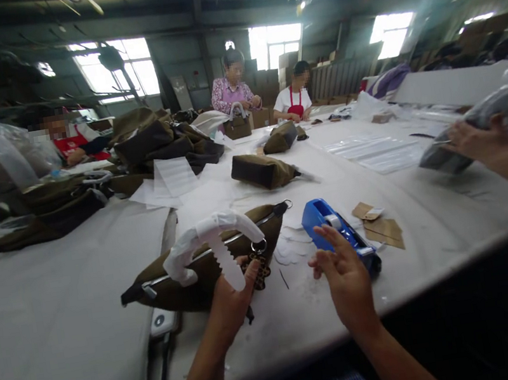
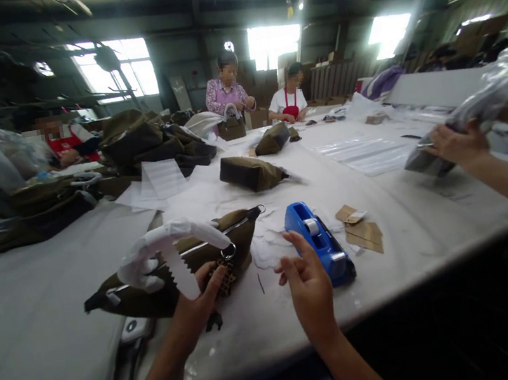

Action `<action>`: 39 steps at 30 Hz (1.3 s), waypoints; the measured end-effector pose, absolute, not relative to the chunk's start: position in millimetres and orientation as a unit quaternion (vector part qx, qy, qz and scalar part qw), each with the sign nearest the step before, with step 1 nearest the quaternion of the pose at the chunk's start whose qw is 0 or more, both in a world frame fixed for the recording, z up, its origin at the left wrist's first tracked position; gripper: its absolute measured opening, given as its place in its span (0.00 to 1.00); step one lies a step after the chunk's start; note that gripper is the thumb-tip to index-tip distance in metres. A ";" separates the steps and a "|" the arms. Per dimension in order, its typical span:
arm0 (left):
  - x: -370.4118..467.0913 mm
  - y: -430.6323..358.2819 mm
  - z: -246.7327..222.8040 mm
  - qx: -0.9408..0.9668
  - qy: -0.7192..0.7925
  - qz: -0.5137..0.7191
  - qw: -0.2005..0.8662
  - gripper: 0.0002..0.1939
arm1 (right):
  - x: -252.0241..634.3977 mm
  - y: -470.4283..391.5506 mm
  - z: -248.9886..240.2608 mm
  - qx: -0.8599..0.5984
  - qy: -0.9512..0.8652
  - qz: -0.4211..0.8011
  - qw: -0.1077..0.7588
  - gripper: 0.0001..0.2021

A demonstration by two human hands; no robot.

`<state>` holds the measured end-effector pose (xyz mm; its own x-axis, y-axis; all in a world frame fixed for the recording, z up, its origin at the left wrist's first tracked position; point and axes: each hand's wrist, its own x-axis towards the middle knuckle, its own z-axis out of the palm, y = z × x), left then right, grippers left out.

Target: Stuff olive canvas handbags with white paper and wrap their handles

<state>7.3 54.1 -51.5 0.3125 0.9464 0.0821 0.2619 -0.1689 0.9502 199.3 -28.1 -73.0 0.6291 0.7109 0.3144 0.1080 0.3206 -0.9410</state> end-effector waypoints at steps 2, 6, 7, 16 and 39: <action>8.4 54.0 -52.2 0.675 0.448 0.378 0.448 0.21 | 192.0 -35.4 -69.2 -0.541 -0.490 0.099 0.676 0.21; 9.0 53.1 -52.4 0.683 0.430 0.381 0.451 0.19 | 172.0 -28.6 -72.7 -0.491 -0.643 0.072 0.584 0.18; 8.7 52.5 -52.0 0.682 0.425 0.380 0.458 0.19 | 168.3 -23.3 -76.0 -0.500 -0.645 0.089 0.571 0.18; 3.6 44.0 -40.9 0.644 0.410 0.337 0.551 0.20 | 184.9 -10.9 -89.7 -0.515 -0.671 0.134 0.516 0.09; 3.6 49.7 -47.1 0.607 0.405 0.351 0.587 0.25 | 203.7 -20.3 -86.5 -0.602 -0.656 0.043 0.454 0.12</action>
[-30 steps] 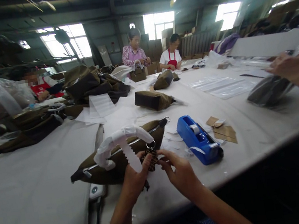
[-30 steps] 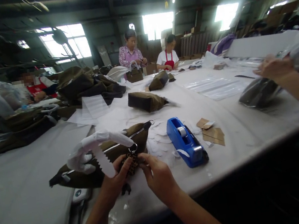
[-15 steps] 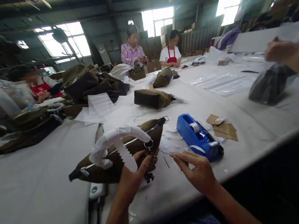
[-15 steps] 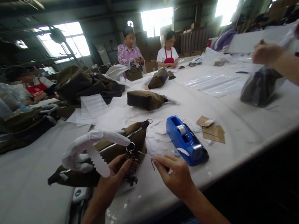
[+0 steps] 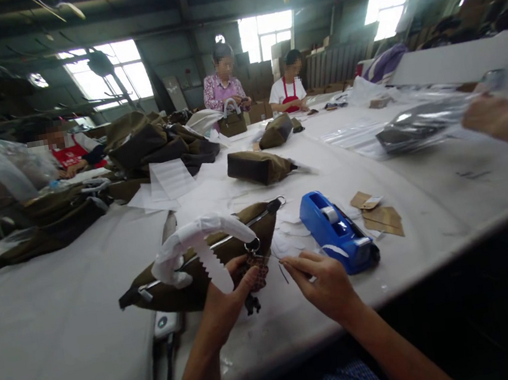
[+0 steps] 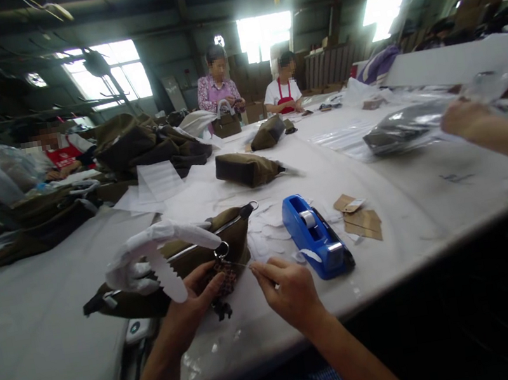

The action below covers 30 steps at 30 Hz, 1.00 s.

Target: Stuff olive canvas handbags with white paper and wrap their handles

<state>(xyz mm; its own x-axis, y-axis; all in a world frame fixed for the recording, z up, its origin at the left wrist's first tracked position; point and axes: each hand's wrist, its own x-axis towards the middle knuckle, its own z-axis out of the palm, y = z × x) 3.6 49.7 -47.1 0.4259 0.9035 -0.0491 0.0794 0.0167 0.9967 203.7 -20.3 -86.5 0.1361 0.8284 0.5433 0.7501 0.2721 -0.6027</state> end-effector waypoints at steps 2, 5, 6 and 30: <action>3.8 50.3 -47.3 0.612 0.405 0.349 0.583 0.24 | 203.0 -20.1 -86.8 -0.604 -0.657 0.042 0.450 0.12; 3.9 50.7 -48.2 0.613 0.400 0.347 0.586 0.24 | 199.9 -17.9 -85.7 -0.601 -0.659 0.039 0.450 0.11; 3.6 50.6 -48.7 0.613 0.398 0.348 0.587 0.24 | 198.6 -16.8 -84.9 -0.599 -0.661 0.039 0.450 0.11; -0.3 53.8 -53.2 0.608 0.433 0.394 0.537 0.23 | 189.0 -20.8 -75.0 -0.593 -0.673 0.036 0.440 0.11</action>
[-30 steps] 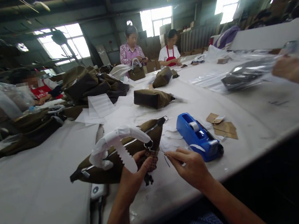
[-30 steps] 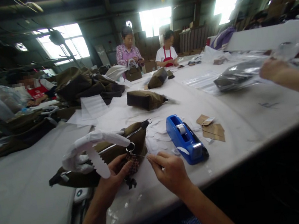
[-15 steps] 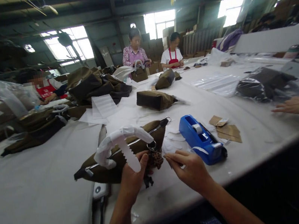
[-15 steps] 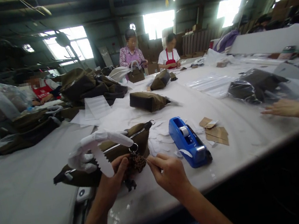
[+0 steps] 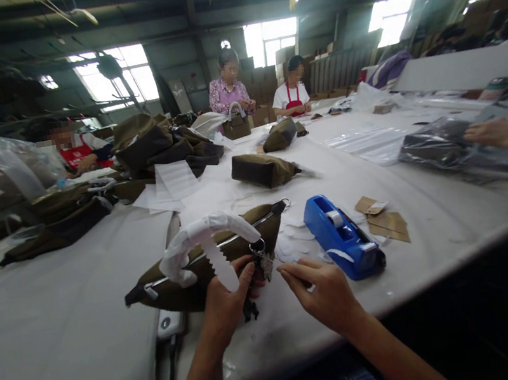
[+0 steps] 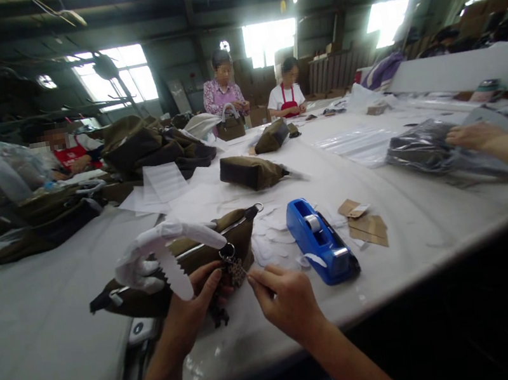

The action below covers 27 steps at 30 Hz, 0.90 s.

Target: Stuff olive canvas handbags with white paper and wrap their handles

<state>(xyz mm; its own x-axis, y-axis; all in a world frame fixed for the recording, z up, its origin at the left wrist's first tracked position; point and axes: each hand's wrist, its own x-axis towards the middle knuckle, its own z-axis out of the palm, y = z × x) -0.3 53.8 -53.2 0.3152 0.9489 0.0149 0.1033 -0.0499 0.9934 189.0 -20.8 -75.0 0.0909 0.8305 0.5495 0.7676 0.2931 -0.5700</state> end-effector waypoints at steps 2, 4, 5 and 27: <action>-0.1 53.3 -52.3 0.605 0.431 0.395 0.541 0.23 | 187.4 -20.0 -73.9 -0.588 -0.670 0.039 0.451 0.11; -0.1 52.4 -51.5 0.603 0.430 0.395 0.543 0.23 | 186.0 -17.5 -73.6 -0.581 -0.665 0.047 0.467 0.12; -0.2 51.9 -51.1 0.602 0.430 0.395 0.544 0.23 | 185.4 -15.8 -73.7 -0.578 -0.663 0.051 0.474 0.11; 2.7 51.4 -55.6 0.613 0.444 0.394 0.521 0.22 | 157.3 4.7 -75.7 -0.563 -0.639 0.001 0.524 0.09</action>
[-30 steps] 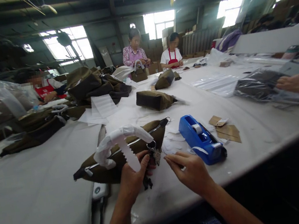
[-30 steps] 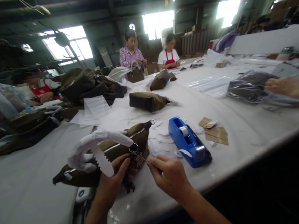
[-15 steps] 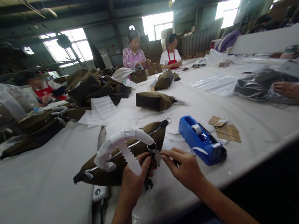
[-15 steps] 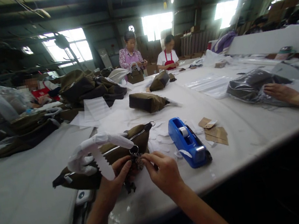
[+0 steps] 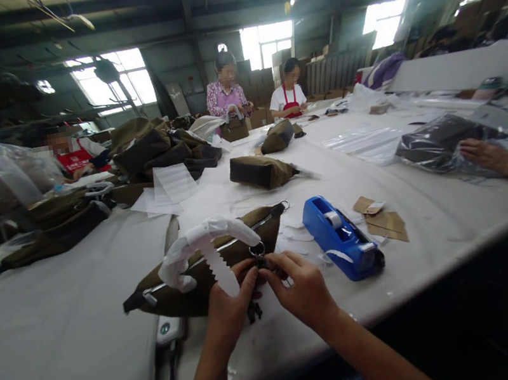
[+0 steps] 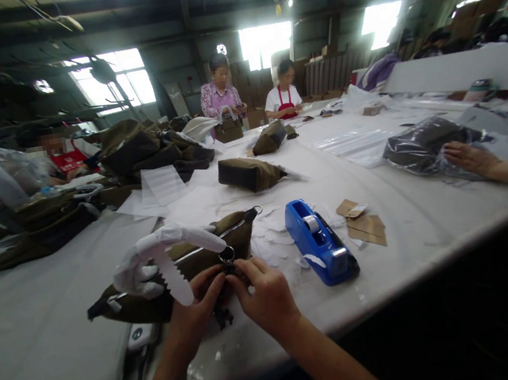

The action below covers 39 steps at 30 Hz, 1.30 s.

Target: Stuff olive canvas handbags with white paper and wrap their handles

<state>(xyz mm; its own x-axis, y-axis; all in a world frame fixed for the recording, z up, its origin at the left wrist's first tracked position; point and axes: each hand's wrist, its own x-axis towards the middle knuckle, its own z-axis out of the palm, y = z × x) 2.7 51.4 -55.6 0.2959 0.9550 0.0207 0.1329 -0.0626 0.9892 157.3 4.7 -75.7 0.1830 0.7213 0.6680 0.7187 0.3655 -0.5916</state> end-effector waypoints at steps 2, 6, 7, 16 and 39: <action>2.9 50.6 -54.9 0.605 0.443 0.392 0.533 0.22 | 156.6 5.1 -74.4 -0.563 -0.638 -0.001 0.525 0.07; 0.1 50.6 -56.4 0.606 0.429 0.396 0.541 0.23 | 156.2 5.4 -70.3 -0.566 -0.622 0.004 0.541 0.05; -0.8 50.9 -56.8 0.606 0.426 0.398 0.541 0.23 | 156.2 5.3 -69.4 -0.568 -0.615 0.015 0.547 0.05; -1.4 53.1 -61.7 0.617 0.425 0.396 0.530 0.24 | 155.0 3.9 -70.0 -0.569 -0.592 0.059 0.568 0.05; 12.7 41.0 -55.8 0.763 0.421 0.471 0.135 0.10 | 165.8 4.6 -67.0 -0.534 -0.581 0.156 0.594 0.08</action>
